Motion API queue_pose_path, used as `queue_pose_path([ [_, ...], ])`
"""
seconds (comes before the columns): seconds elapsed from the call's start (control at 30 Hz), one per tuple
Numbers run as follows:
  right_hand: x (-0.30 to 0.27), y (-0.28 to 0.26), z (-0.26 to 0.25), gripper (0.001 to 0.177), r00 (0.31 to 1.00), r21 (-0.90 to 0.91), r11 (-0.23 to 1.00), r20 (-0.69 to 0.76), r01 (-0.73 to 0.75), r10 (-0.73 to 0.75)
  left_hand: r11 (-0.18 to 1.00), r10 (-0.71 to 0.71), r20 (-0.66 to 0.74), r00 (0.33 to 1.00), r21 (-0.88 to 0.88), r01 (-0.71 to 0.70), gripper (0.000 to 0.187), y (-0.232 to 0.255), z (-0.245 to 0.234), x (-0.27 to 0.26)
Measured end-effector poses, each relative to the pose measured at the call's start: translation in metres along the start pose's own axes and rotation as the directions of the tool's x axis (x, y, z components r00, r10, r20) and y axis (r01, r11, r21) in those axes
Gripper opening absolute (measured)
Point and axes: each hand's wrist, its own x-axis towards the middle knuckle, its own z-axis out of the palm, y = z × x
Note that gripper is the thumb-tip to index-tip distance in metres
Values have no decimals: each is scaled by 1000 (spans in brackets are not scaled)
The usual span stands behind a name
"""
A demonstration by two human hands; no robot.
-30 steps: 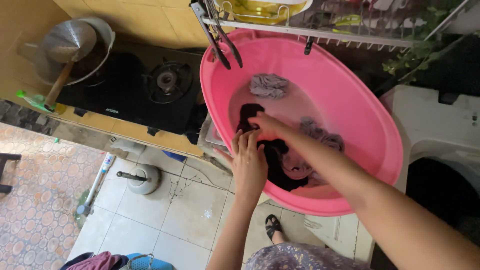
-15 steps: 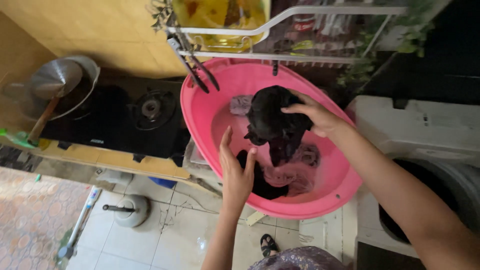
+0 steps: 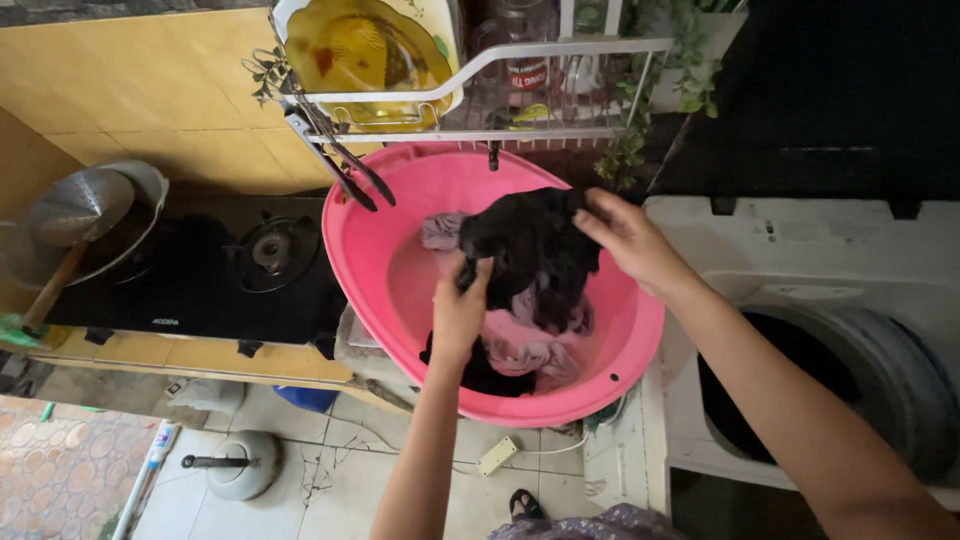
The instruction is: The person transfers wet clothes from a pink basin into a top-loading washing machine, handling items one by one. After loading, the person empties the basin, plugs in the machine, closes the lid, and starts the wash cycle.
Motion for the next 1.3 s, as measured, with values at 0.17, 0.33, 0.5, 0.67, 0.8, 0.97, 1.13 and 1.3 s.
queue_pose_path([
  [0.17,12,19,-17,34,991,331,942,-92,-60,96,935,317,-53,947,186,-303,42,29,-11,0],
  [0.33,10,-20,-15,23,986,497,863,-79,-90,148,975,202,-28,979,99,-199,37,40,-5,-8],
  [0.5,5,-54,-26,28,984,352,935,-145,-49,106,968,229,-94,969,125,-217,38,39,3,-1],
  [0.67,13,-55,-45,22,976,457,886,-147,-77,161,984,172,-136,976,70,-163,42,47,0,-2],
  [0.8,26,-42,-72,14,973,577,812,-128,-86,194,988,135,-261,956,-38,-150,44,41,-5,7],
  [0.97,21,-52,-88,17,955,595,792,-133,-137,266,987,74,-320,944,-112,-115,50,29,-23,19],
  [1.13,21,-48,-82,17,976,472,862,-12,-187,219,985,-7,-365,931,-161,-56,49,41,-35,19],
  [1.3,24,-51,-70,23,969,498,837,27,-226,246,895,10,-317,948,-419,-149,56,97,-43,-12],
])
